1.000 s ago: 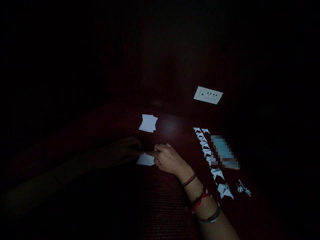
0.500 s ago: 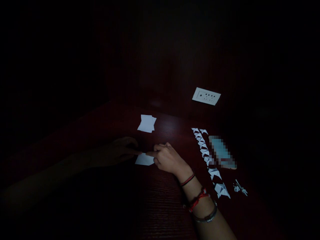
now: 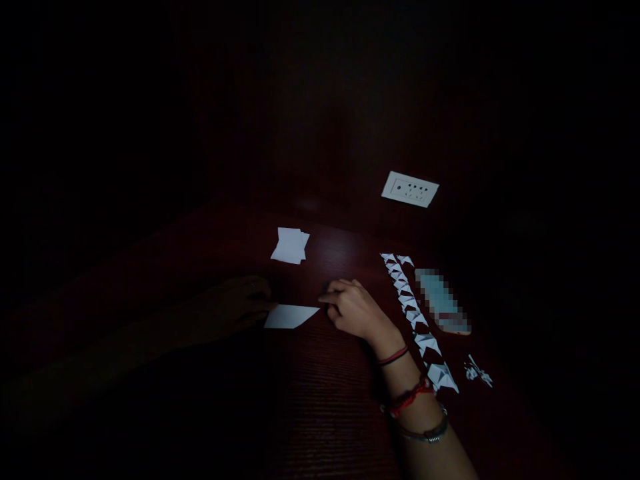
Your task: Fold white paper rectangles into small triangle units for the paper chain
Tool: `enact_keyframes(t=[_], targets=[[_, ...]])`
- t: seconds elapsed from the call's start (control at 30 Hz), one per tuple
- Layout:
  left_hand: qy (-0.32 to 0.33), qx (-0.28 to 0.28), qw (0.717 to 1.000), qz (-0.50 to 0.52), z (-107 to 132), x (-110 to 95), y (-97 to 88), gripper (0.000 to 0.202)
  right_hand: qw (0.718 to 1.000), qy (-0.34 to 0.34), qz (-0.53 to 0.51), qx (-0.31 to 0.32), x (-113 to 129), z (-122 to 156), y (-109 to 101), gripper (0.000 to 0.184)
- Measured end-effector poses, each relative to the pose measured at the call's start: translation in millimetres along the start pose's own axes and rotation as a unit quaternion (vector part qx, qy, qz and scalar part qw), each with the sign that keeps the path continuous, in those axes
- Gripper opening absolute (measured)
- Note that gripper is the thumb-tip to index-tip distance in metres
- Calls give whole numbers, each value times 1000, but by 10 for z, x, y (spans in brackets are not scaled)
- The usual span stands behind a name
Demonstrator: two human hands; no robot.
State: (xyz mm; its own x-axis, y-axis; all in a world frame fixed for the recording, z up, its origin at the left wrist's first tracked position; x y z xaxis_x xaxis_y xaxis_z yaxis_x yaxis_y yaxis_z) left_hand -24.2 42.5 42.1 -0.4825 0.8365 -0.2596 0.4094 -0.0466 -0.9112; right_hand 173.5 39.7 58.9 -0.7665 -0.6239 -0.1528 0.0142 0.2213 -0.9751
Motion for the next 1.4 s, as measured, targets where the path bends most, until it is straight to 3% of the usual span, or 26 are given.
enact_keyframes(t=[0.23, 0.43, 0.63, 0.77, 0.9, 1.13, 1.4], targets=[[2, -8, 999, -36, -15, -82, 68, 21, 999, -40, -22, -5, 204, -56, 40, 41], [-25, 30, 998, -51, -24, -107, 26, 24, 999, -34, -11, 10, 86, -13, 28, 38], [-40, 16, 998, -47, -36, -157, -17, 24, 1000, -3, 3, 17, -52, 26, 7, 25], [-70, 24, 995, -74, -52, -148, 88, 20, 1000, 7, -19, -11, 13, -16, 42, 33], [-83, 25, 992, -93, -78, -186, 154, 16, 998, 15, -50, -20, 99, -67, 119, 29], [-64, 5, 996, -63, -83, -222, 174, 12, 991, 46, -119, -33, 80, -99, 172, 14], [2, 2, 1000, 19, -62, -277, 175, 18, 986, 76, -150, -18, 53, -131, 201, 7]])
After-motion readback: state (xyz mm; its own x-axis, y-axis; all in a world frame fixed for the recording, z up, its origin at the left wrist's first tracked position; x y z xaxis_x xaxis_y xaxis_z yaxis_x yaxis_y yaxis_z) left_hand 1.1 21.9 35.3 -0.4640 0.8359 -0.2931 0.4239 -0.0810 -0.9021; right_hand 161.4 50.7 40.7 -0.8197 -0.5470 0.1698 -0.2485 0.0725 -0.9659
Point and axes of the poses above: each hand's wrist, its own z-axis away from the middle knuckle, its own y-axis out of the palm, x = y × z, the point moved 5 cm from there along -z, towards the middle knuckle, and after that the axes turned 13 degrees about z, right-handed, at the moved point
